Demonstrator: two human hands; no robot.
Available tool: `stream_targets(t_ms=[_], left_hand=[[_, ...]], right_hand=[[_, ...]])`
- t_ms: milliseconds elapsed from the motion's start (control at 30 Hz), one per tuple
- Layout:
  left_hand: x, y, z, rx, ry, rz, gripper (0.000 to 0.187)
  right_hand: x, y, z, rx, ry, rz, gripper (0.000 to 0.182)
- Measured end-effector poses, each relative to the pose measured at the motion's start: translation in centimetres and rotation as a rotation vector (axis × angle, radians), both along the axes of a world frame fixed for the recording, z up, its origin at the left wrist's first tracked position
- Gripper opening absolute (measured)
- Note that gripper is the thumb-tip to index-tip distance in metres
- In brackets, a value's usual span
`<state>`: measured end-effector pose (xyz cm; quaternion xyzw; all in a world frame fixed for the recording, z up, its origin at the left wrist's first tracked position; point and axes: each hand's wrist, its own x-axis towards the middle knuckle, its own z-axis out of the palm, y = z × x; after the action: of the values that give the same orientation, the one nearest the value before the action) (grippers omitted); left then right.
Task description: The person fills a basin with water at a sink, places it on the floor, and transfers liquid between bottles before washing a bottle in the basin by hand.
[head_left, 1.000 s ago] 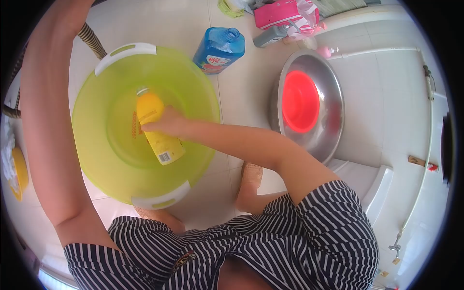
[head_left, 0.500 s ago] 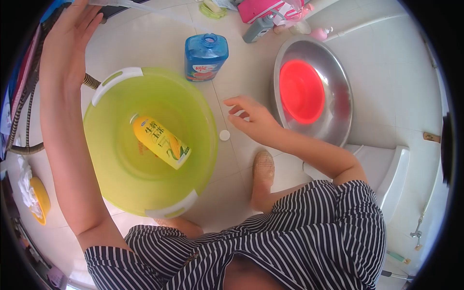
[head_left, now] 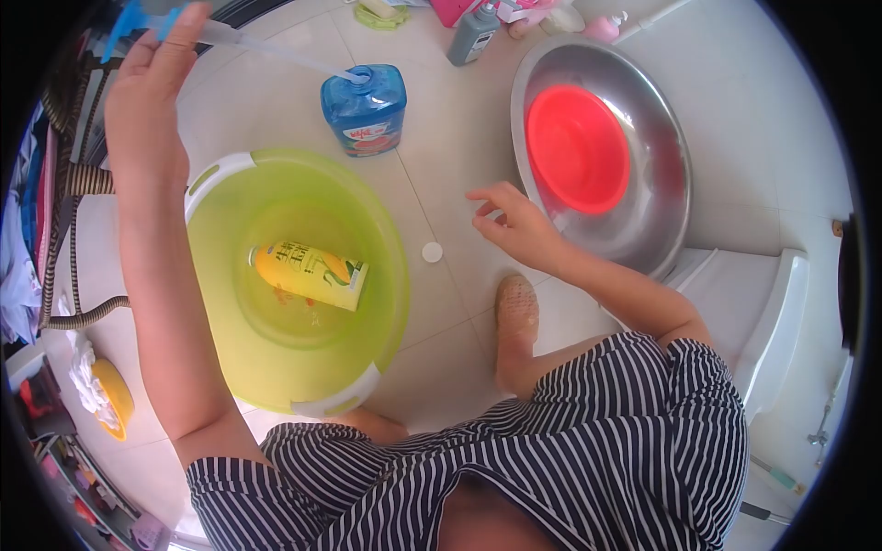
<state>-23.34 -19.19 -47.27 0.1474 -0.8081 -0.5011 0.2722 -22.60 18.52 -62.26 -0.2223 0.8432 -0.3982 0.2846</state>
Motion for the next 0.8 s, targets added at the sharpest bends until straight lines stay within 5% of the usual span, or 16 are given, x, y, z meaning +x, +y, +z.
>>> stream_targets(t_ms=[200,367,467,567,700,800], left_hand=[[-3.1,6.2,-4.8,0.04,-0.054,-0.281,0.045],[-4.1,8.8,-10.0,-0.23,-0.356,-0.153,0.052],[-3.9,9.3,-12.1,-0.161,-0.378,-0.081,0.054],[-4.2,10.0,-12.4,-0.194,-0.324,-0.051,0.055],[-5.1,9.7,-14.5,-0.358,-0.121,0.068,0.06],[-5.3,9.8,-13.9,-0.155,-0.199,0.102,0.063]], right_hand=[[-1.6,-0.2,-2.4,-0.03,0.02,0.047,0.035],[-2.4,-0.9,-5.0,-0.08,0.018,0.063,0.035],[-2.6,-1.3,-5.7,-0.122,0.081,0.154,0.038],[-4.2,-3.5,-4.9,-0.013,-0.074,0.183,0.053],[-9.4,-6.7,-4.0,-0.019,0.211,0.082,0.075],[-12.4,-9.0,-4.0,-0.09,0.349,0.074,0.082]])
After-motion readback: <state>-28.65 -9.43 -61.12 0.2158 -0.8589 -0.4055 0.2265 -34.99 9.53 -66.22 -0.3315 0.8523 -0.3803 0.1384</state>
